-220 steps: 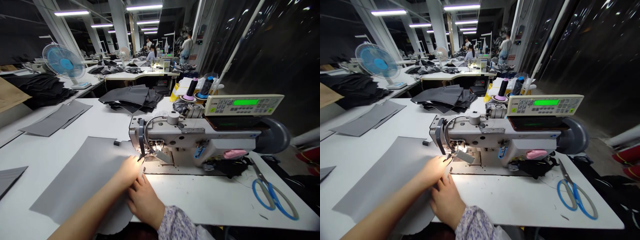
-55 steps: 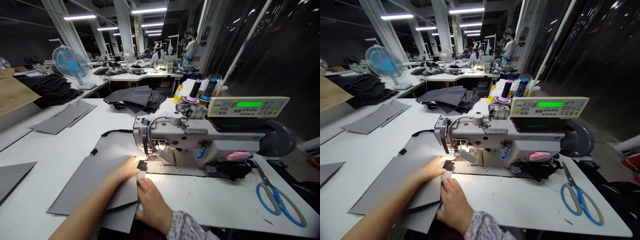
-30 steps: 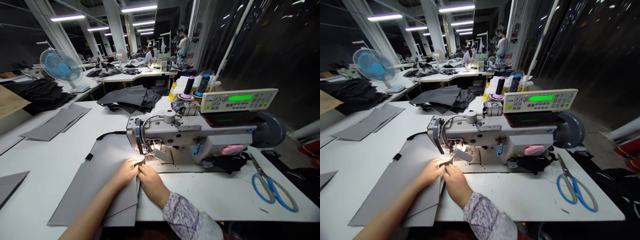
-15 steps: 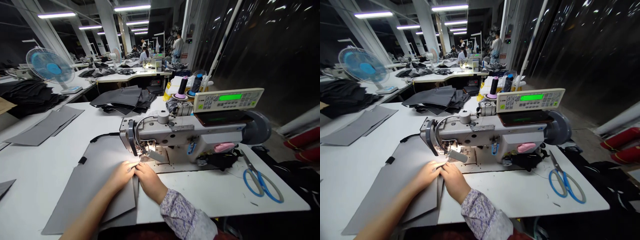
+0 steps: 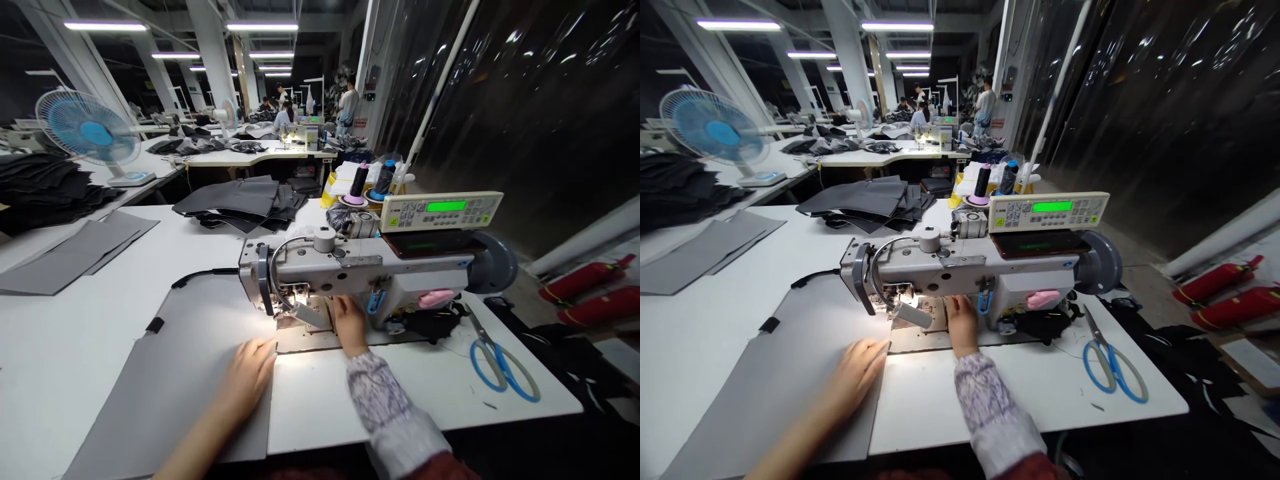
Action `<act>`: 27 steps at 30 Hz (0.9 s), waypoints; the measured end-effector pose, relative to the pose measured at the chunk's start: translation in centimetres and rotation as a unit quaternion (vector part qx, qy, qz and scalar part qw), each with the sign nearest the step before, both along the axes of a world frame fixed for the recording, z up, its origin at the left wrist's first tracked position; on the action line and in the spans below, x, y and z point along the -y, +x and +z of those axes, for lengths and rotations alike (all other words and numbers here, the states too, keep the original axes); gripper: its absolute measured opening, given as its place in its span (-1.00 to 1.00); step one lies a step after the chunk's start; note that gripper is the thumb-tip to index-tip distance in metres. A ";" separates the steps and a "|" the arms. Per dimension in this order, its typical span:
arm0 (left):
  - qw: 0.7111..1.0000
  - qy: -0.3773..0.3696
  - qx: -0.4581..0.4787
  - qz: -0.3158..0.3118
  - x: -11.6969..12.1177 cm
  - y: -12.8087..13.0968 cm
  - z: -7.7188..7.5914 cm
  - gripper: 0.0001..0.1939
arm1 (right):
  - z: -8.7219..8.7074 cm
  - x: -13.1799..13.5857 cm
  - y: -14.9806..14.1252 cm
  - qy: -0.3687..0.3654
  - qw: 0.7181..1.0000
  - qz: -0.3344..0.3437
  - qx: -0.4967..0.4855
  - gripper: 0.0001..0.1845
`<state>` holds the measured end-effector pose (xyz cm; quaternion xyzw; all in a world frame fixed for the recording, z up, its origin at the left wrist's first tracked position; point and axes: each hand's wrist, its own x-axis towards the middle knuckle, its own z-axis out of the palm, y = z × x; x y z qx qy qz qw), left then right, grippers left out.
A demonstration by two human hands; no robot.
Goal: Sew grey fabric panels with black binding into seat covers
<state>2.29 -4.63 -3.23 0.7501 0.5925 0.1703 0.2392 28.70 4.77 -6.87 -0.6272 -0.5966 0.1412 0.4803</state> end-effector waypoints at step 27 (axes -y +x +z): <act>0.971 0.011 -0.236 0.015 -7.7 -0.9 3.0 -0.67 | 1.1 7.8 -9.7 0.045 0.906 0.359 0.221 -0.55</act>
